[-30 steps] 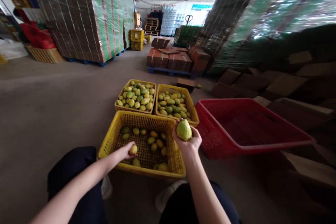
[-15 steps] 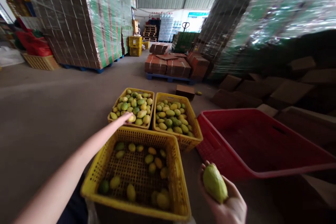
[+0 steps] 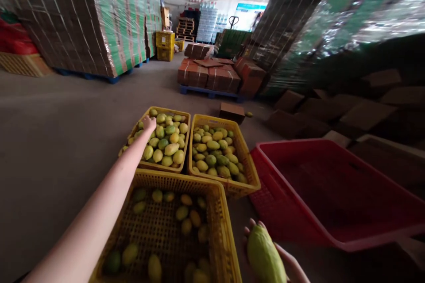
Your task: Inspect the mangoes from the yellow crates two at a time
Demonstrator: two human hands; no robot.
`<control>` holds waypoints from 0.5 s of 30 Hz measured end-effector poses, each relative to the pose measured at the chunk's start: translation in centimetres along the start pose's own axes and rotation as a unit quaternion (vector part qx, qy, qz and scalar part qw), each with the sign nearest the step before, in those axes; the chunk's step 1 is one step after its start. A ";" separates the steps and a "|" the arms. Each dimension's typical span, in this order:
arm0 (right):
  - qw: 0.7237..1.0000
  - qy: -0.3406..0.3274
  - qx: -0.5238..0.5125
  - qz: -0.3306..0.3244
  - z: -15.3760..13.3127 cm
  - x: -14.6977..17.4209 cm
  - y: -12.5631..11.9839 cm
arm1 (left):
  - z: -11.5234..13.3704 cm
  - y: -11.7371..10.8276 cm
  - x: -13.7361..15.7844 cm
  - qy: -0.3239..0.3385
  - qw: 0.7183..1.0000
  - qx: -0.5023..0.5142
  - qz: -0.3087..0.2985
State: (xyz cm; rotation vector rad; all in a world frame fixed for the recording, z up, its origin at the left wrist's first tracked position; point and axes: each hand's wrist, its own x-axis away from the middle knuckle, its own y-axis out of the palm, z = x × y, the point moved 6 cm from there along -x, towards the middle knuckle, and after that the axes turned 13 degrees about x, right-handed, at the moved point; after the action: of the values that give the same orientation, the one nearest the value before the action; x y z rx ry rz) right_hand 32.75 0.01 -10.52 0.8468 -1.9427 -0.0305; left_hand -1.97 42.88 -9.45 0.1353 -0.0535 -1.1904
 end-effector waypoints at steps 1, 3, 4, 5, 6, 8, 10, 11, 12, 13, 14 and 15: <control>1.000 0.003 -0.001 0.002 0.3 0.3 0.6 | -0.2 -0.7 0.5 -0.001 0.999 -0.051 0.003; 1.000 0.005 -0.015 0.004 0.8 0.9 1.8 | -0.6 -2.3 2.4 0.004 0.991 -0.133 -0.017; 1.000 0.003 -0.026 0.004 1.0 1.3 2.3 | -0.7 -3.2 3.6 0.006 0.985 -0.169 -0.032; 0.999 -0.002 -0.038 0.000 1.1 1.6 2.8 | -0.8 -4.2 4.9 0.006 0.978 -0.201 -0.049; 0.999 -0.009 -0.046 -0.008 1.2 1.8 3.2 | -0.9 -5.3 6.4 0.004 0.970 -0.232 -0.067; 0.997 -0.032 -0.051 -0.040 1.4 2.1 4.1 | -1.2 -7.6 9.5 -0.013 0.951 -0.287 -0.111; 0.994 -0.050 -0.048 -0.085 1.7 2.3 5.0 | -1.7 -9.7 12.9 -0.045 0.925 -0.337 -0.172; 0.992 -0.055 -0.046 -0.108 1.9 2.3 5.5 | -2.1 -10.8 14.7 -0.068 0.908 -0.359 -0.207; 0.989 -0.056 -0.044 -0.128 2.3 2.4 6.0 | -2.6 -11.7 16.7 -0.093 0.888 -0.378 -0.246; 0.987 -0.054 -0.041 -0.145 2.7 2.5 6.6 | -3.2 -12.7 18.8 -0.118 0.866 -0.396 -0.281; 0.985 -0.052 -0.036 -0.159 3.1 2.5 7.2 | -3.8 -13.5 21.0 -0.140 0.844 -0.412 -0.313; 0.984 -0.050 -0.028 -0.170 3.6 2.6 7.9 | -4.5 -14.4 23.3 -0.158 0.825 -0.426 -0.337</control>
State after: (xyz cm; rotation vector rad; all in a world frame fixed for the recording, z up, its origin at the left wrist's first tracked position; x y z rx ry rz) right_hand 24.86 3.33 -7.54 1.1481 -1.8595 -0.3346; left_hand -6.06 16.37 -16.48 -0.9100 0.2615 -1.8285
